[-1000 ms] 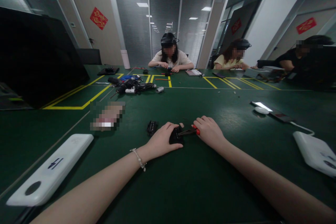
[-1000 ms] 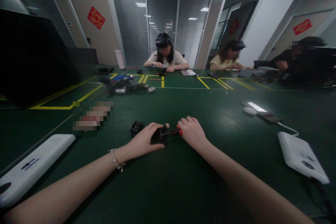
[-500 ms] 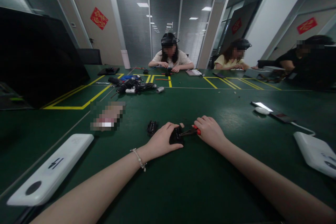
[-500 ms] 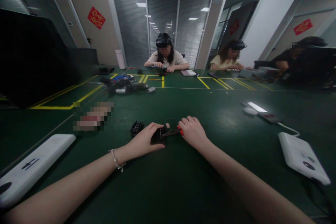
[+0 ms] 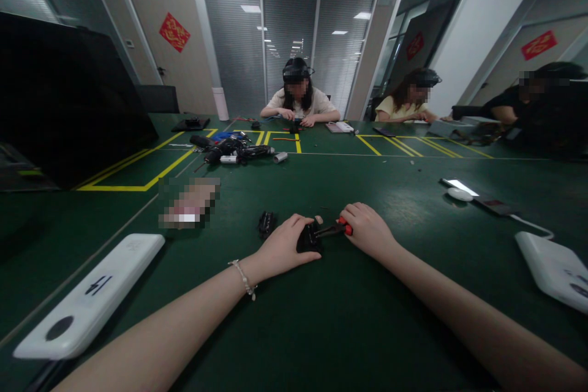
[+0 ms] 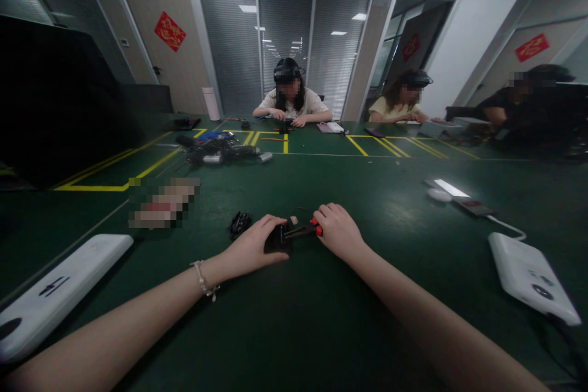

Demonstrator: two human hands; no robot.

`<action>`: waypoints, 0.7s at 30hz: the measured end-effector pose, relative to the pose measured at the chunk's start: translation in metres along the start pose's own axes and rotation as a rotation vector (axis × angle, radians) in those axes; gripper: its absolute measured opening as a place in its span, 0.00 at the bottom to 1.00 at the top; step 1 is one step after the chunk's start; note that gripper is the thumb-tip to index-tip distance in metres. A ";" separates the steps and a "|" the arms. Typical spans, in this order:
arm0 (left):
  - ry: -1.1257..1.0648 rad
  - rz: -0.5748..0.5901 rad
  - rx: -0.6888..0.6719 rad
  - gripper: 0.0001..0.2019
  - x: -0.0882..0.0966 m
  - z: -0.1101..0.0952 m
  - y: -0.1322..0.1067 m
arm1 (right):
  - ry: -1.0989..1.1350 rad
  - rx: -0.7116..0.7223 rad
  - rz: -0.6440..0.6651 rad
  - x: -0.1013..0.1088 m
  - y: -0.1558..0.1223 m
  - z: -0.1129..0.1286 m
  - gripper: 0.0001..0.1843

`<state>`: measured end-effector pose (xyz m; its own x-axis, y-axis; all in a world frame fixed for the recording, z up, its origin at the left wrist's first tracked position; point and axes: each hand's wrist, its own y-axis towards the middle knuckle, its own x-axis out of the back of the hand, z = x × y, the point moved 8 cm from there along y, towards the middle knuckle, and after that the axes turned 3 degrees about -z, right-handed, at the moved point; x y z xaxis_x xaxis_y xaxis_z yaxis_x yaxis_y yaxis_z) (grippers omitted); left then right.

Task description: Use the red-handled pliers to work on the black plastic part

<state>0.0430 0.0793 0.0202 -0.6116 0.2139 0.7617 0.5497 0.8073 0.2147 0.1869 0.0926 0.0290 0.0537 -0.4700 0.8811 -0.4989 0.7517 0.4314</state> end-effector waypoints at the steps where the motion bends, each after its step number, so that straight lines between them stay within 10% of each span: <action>1: 0.001 -0.004 -0.002 0.29 0.000 0.000 0.000 | 0.010 -0.002 -0.006 -0.001 0.000 -0.001 0.07; 21: 0.011 0.005 0.014 0.28 0.001 -0.002 0.000 | -0.031 -0.009 0.027 0.001 0.001 0.004 0.06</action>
<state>0.0435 0.0779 0.0223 -0.6026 0.2115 0.7695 0.5444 0.8140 0.2026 0.1833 0.0910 0.0293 0.0134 -0.4636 0.8859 -0.4921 0.7683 0.4095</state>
